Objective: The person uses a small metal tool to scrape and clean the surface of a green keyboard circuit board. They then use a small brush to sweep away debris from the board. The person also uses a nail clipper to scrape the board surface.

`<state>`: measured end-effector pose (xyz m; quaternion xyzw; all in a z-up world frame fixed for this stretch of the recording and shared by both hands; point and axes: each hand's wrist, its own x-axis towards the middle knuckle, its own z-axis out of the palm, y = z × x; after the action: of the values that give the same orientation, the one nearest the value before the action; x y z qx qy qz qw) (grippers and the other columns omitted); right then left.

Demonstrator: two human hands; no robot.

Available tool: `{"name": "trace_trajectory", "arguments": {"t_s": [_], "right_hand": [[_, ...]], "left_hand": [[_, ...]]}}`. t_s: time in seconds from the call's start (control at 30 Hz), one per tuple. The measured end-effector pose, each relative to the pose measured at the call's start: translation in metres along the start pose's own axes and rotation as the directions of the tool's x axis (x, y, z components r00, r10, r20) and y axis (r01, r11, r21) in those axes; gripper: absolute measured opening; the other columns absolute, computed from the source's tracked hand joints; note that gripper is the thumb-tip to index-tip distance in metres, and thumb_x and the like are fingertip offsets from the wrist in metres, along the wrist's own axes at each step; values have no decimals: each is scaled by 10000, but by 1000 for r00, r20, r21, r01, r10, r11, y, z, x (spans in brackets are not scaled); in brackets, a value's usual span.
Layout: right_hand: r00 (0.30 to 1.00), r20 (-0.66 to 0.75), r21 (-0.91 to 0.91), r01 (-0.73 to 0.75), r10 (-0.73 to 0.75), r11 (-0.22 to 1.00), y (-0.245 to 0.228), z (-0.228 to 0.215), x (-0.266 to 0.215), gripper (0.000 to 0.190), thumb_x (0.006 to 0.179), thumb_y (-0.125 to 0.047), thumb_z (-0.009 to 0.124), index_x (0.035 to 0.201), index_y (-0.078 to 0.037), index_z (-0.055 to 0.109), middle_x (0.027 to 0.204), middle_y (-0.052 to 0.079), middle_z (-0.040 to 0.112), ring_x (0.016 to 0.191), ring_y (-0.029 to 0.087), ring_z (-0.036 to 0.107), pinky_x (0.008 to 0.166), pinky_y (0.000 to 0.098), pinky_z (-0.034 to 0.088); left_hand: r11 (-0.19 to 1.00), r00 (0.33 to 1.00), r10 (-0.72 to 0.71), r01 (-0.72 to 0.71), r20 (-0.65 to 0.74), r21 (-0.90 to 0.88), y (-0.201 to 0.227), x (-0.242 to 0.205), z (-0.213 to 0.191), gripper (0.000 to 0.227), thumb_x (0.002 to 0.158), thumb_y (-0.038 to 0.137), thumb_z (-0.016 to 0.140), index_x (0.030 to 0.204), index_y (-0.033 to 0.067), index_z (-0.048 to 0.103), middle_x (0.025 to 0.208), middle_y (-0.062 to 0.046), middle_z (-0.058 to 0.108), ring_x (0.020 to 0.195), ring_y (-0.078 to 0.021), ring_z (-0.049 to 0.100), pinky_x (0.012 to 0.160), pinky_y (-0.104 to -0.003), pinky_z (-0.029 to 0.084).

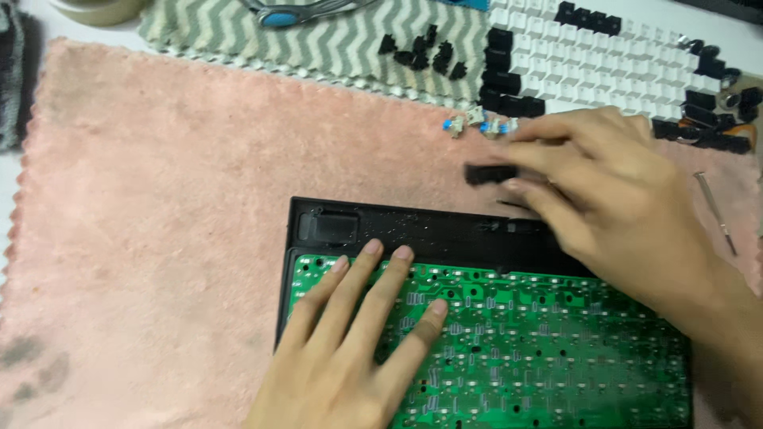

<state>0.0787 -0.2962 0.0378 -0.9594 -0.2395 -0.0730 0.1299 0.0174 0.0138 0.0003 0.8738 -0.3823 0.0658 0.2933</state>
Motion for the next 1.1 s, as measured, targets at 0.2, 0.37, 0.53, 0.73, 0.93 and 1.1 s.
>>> {"name": "trace_trajectory", "arguments": {"t_s": [0.2, 0.37, 0.53, 0.73, 0.93, 1.1], "right_hand": [[960, 81, 82, -273, 266, 959, 19, -29, -29, 118, 1030, -143, 894, 1109, -57, 878, 963, 49, 791, 785, 161, 684, 745, 314, 538], [962, 129, 138, -260, 242, 956, 36, -11, -39, 190, 918, -156, 954, 1093, -87, 923, 1009, 24, 825, 904, 168, 770, 818, 311, 562], [960, 243, -10, -143, 141, 990, 54, -6, -38, 179, 978, -270, 892, 1084, -128, 916, 951, -4, 781, 894, 237, 742, 840, 431, 551], [875, 439, -179, -139, 205, 974, 59, -11, -30, 209, 1049, -339, 781, 1120, -160, 863, 1013, -1, 753, 982, 263, 760, 909, 472, 614], [886, 400, -128, -197, 232, 972, 63, -17, -39, 202, 1031, -396, 770, 1101, -207, 757, 1049, -22, 812, 964, 230, 768, 941, 436, 587], [915, 204, 249, -394, 349, 885, 18, -28, -58, 260, 1064, -106, 764, 1301, -1, 790, 1088, 84, 801, 1007, 183, 725, 976, 326, 576]], "left_hand": [[997, 1000, -17, 14, 26, 81, -1, 5, 9, 515, 1167, 641, 455, 1450, 290, 703, 1650, -250, 649, 1522, -484, 622, 1107, -579, 511], [1000, 1000, 19, -20, 22, 24, -7, 9, 0, 898, 998, 924, 420, 1443, 201, 711, 1589, -218, 655, 1475, -451, 631, 1060, -598, 470], [999, 999, 33, -33, -11, 8, -6, 12, -1, 838, 1018, 872, 497, 1394, 161, 732, 1557, -222, 690, 1439, -468, 656, 1026, -595, 483], [1000, 1000, 15, -15, 10, -12, -4, 12, -3, 785, 1024, 831, 589, 1417, 168, 735, 1561, -216, 680, 1453, -449, 640, 1024, -584, 484], [998, 998, -23, 26, 54, -56, -4, 11, -7, 768, 1017, 807, 630, 1426, 166, 735, 1592, -206, 647, 1493, -457, 589, 1024, -594, 458], [996, 995, -39, 46, 94, -78, -3, 10, -9, 726, 1039, 781, 609, 1419, 172, 722, 1604, -202, 629, 1514, -462, 560, 1038, -602, 445]]}}
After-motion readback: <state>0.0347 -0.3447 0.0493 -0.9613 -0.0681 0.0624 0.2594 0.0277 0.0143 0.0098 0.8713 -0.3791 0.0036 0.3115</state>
